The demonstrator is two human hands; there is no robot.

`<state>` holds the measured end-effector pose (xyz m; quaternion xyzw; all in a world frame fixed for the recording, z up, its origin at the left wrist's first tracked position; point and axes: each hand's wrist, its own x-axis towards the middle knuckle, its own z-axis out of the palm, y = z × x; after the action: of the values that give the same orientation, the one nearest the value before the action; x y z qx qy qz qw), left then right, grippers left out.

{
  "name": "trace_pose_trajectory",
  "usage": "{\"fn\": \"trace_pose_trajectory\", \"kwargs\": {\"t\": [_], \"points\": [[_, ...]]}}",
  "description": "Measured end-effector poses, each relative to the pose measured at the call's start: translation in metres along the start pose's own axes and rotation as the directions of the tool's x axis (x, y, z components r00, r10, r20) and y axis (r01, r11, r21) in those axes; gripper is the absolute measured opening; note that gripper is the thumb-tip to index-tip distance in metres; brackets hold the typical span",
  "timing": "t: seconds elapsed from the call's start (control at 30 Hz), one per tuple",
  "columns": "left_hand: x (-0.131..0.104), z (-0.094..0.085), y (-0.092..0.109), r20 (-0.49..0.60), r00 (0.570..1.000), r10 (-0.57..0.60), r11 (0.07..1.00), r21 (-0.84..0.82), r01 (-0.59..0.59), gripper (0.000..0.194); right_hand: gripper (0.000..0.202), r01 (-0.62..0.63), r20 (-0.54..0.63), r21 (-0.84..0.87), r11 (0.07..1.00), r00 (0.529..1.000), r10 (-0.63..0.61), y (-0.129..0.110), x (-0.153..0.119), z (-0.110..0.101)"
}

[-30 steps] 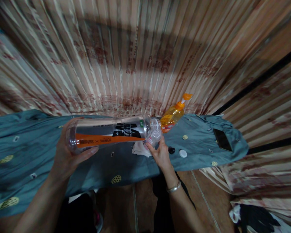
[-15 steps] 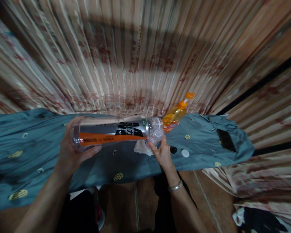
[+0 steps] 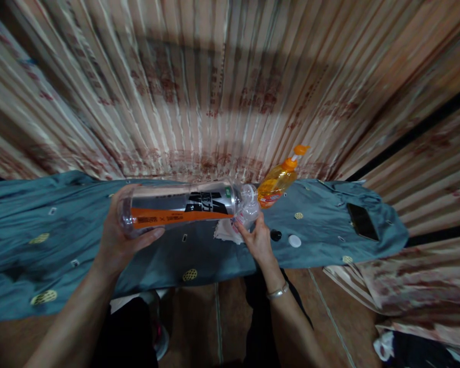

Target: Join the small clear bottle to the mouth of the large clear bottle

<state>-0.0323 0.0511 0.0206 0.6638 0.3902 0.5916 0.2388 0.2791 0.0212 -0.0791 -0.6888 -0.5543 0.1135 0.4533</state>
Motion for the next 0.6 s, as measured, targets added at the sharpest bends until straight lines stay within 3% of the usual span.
{"fn": "trace_pose_trajectory", "kwargs": {"t": [0.6], "points": [[0.0017, 0.0017, -0.0044, 0.037, 0.999, -0.012, 1.0, -0.007, 0.012, 0.081, 0.07, -0.058, 0.007, 0.057, 0.997, 0.998, 0.057, -0.004, 0.0011, -0.0009]]}}
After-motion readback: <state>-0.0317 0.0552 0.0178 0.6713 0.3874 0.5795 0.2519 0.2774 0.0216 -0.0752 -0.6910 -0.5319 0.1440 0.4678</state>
